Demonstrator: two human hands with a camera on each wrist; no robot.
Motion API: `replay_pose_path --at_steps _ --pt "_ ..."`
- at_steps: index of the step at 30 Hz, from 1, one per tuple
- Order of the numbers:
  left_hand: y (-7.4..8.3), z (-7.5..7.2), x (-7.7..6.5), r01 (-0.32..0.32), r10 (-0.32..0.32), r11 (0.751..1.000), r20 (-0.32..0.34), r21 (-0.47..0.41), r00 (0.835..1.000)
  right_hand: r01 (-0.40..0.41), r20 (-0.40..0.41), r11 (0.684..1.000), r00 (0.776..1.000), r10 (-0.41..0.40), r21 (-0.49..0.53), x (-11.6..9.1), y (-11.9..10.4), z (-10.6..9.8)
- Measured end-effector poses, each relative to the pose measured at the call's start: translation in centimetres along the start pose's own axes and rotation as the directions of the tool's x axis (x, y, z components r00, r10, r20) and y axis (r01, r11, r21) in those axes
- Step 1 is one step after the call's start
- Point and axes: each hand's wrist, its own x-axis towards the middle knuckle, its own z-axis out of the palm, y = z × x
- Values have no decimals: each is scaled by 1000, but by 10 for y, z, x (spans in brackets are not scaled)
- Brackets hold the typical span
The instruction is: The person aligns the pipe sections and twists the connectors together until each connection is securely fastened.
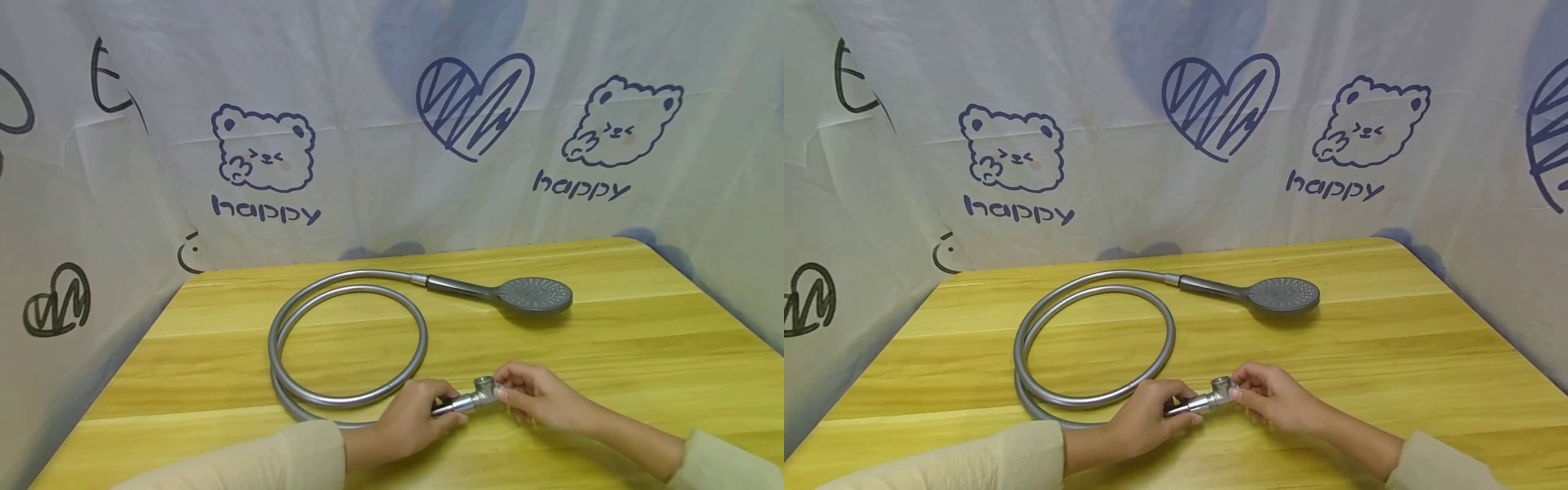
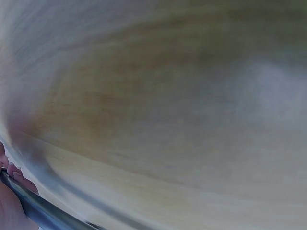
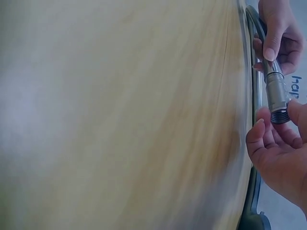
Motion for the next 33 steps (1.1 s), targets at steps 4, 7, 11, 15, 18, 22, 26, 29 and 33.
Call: replay_pose_path --at_steps 4,7,11,15,18,22,26,29,33 --pt "1 -1 0 3 -3 1000 4 -4 1000 0 -13 1000 1000 0 -25 0 -1 1" --pt "1 0 0 0 0 1000 1 -3 1000 -25 -27 999 999 24 -28 0 -2 1" --pt "1 0 -1 -2 2 1000 0 3 1000 -54 -33 999 998 54 0 0 -2 1" --pt "1 0 -1 -1 1 1000 -3 6 1000 -79 -51 997 995 80 27 1 -3 2" --pt "1 0 -1 -1 1 1000 -9 7 1000 -82 -69 996 994 85 37 1 -3 3" --pt "1 0 -1 -11 11 1000 -15 -1 1000 -63 -72 996 995 67 57 1 -2 3" --pt "1 0 -1 -17 17 1000 -18 -18 1000 -22 -59 997 998 27 78 0 0 2" --pt "1 0 -1 -17 16 1000 -19 -19 1000 -2 -43 997 999 6 78 0 0 1" --pt "2 0 -1 -14 14 1000 -25 1 1000 -7 -40 998 999 10 69 -1 0 1"
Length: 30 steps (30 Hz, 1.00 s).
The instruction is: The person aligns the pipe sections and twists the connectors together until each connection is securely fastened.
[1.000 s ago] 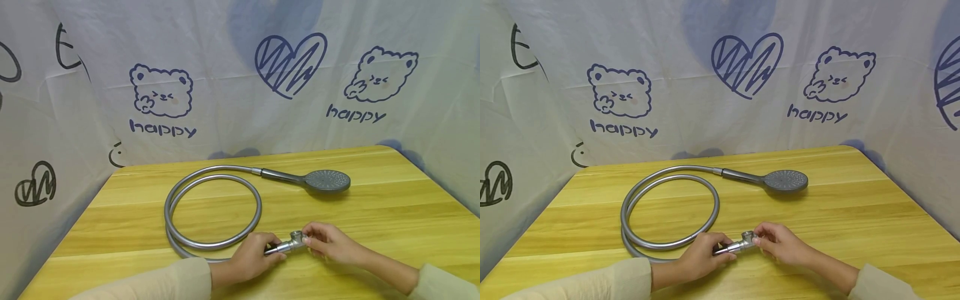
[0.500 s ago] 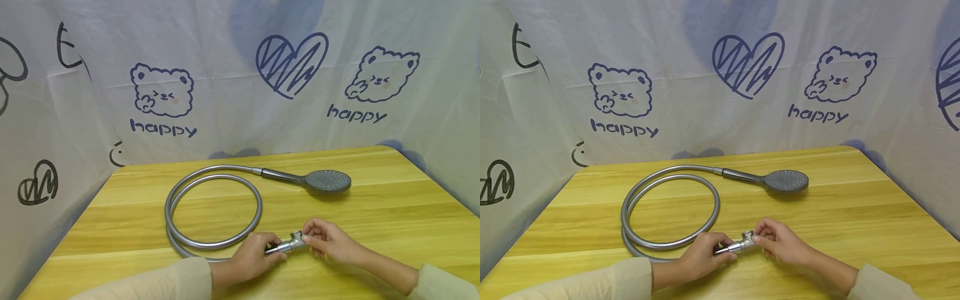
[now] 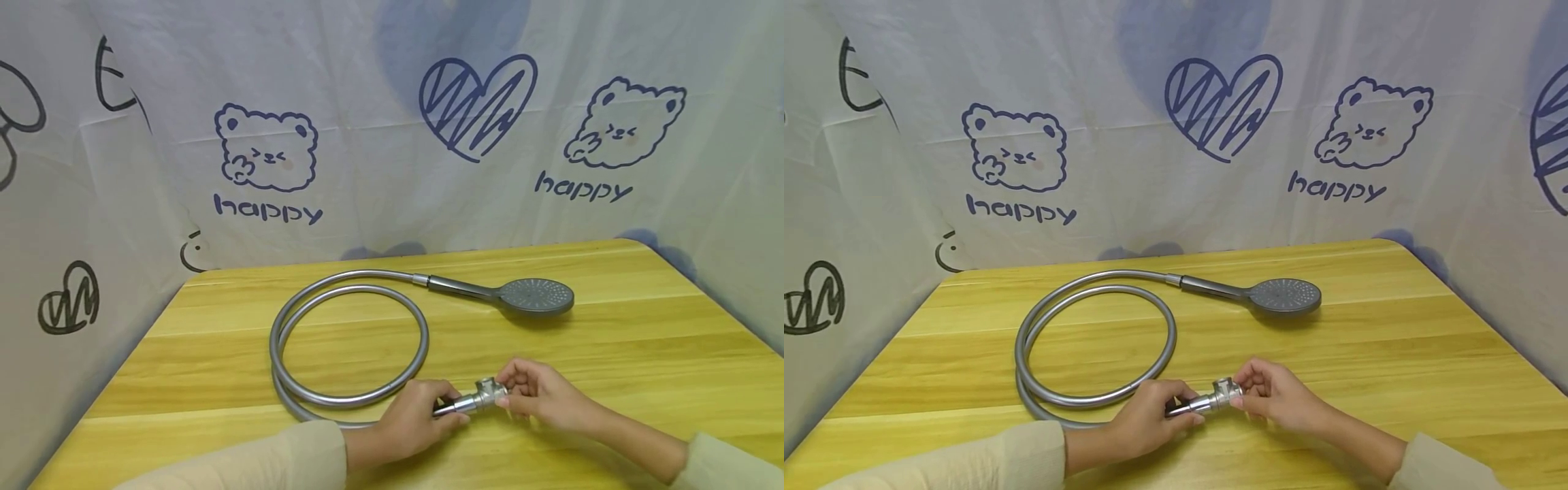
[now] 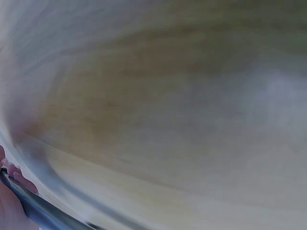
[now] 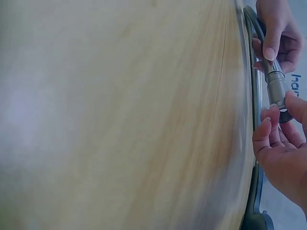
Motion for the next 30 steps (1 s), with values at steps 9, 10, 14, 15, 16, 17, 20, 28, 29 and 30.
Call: replay_pose_path --at_steps 9,10,14,15,16,17,20,28,29,30 --pt "2 1 -1 -4 8 995 -42 103 999 -11 -27 999 1000 10 -50 -2 -3 1" --pt "2 1 -1 -7 12 994 -45 112 999 -19 -29 998 999 18 -56 -2 -4 2" --pt "0 1 0 -8 10 995 -21 102 1000 -49 -31 996 998 47 -71 -2 -5 2" --pt "0 0 1 -5 5 995 -8 97 1000 -52 -27 996 998 50 -72 -2 -4 1" --pt "0 0 1 -1 1 996 6 93 1000 -53 -22 996 998 51 -73 -2 -4 1" --pt "0 0 2 5 -7 996 19 89 1000 -50 -14 996 999 49 -76 -2 -4 1" --pt "1 -2 3 11 -16 993 46 114 999 -31 16 995 999 32 -97 0 -2 -2" --pt "1 -4 8 -13 2 977 51 214 999 -3 9 950 1000 6 -314 5 0 -9" --pt "1 -4 9 -17 5 974 54 225 999 -5 6 942 1000 7 -337 6 0 -10" --pt "0 -4 9 -22 8 971 57 238 998 -7 4 935 1000 9 -356 7 0 -10"
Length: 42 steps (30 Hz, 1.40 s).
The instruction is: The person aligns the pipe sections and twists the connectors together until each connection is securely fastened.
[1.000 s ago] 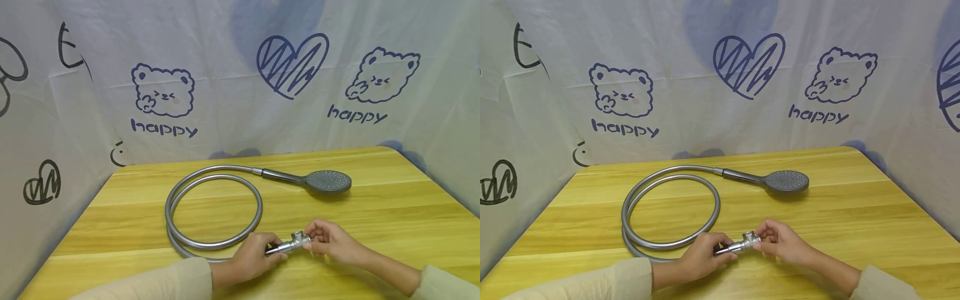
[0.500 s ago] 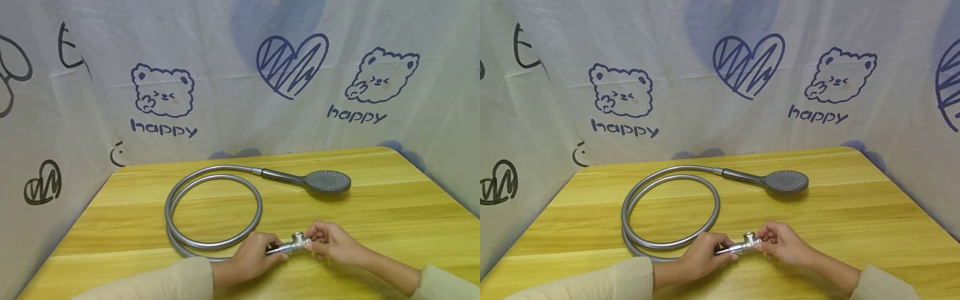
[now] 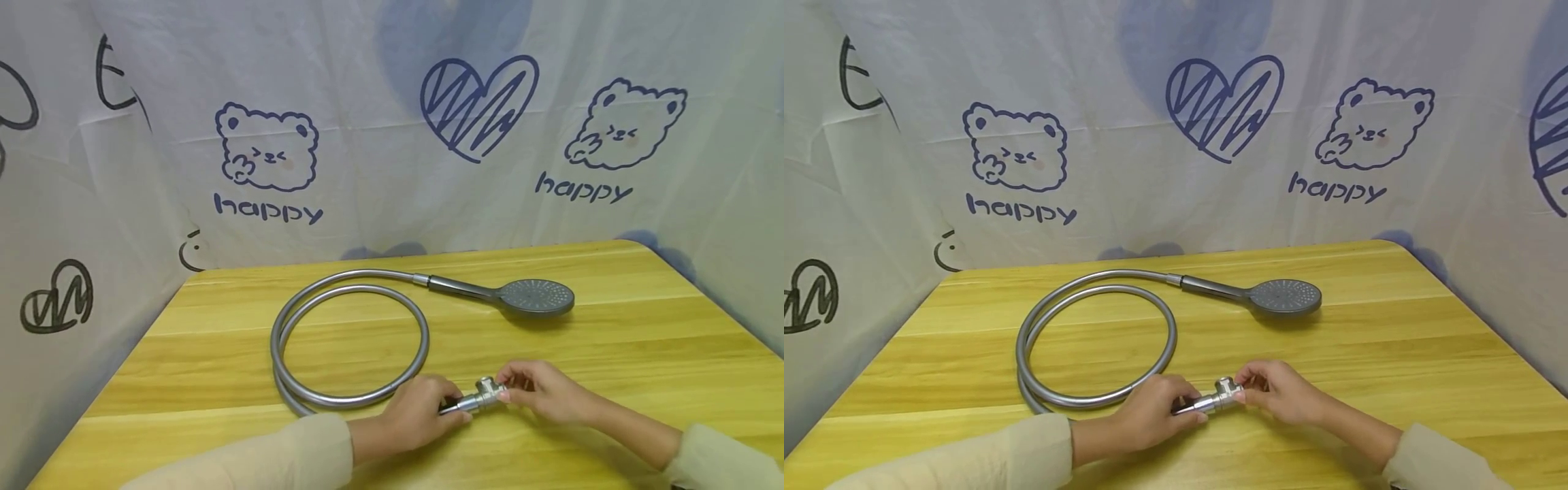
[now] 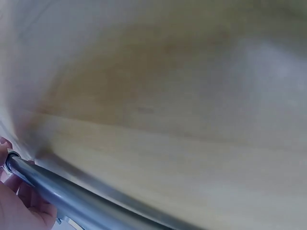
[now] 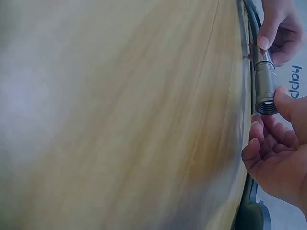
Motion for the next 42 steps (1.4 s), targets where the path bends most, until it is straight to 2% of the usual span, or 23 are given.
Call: replay_pose_path --at_steps 6,17,22,31,34,37,42 --pt "-2 3 3 -26 26 997 7 68 1000 -15 14 999 1000 16 -31 2 3 -1" --pt "-3 5 5 -43 41 994 21 102 999 -21 17 999 1000 22 -48 4 4 -1" --pt "-2 4 6 -41 36 994 41 105 999 -21 14 998 1000 22 -53 4 5 -2" --pt "-3 -4 3 -73 55 982 107 173 993 -31 19 996 999 33 -78 4 2 -1" --pt "-8 -6 -1 -96 80 985 114 140 990 -31 22 995 999 33 -99 3 1 -1" --pt "-12 -11 -6 -87 76 991 110 101 991 -22 16 994 1000 24 -111 2 0 -1" --pt "-15 -24 -17 -37 33 997 65 69 997 -57 -83 980 996 42 -190 -2 -5 -3"
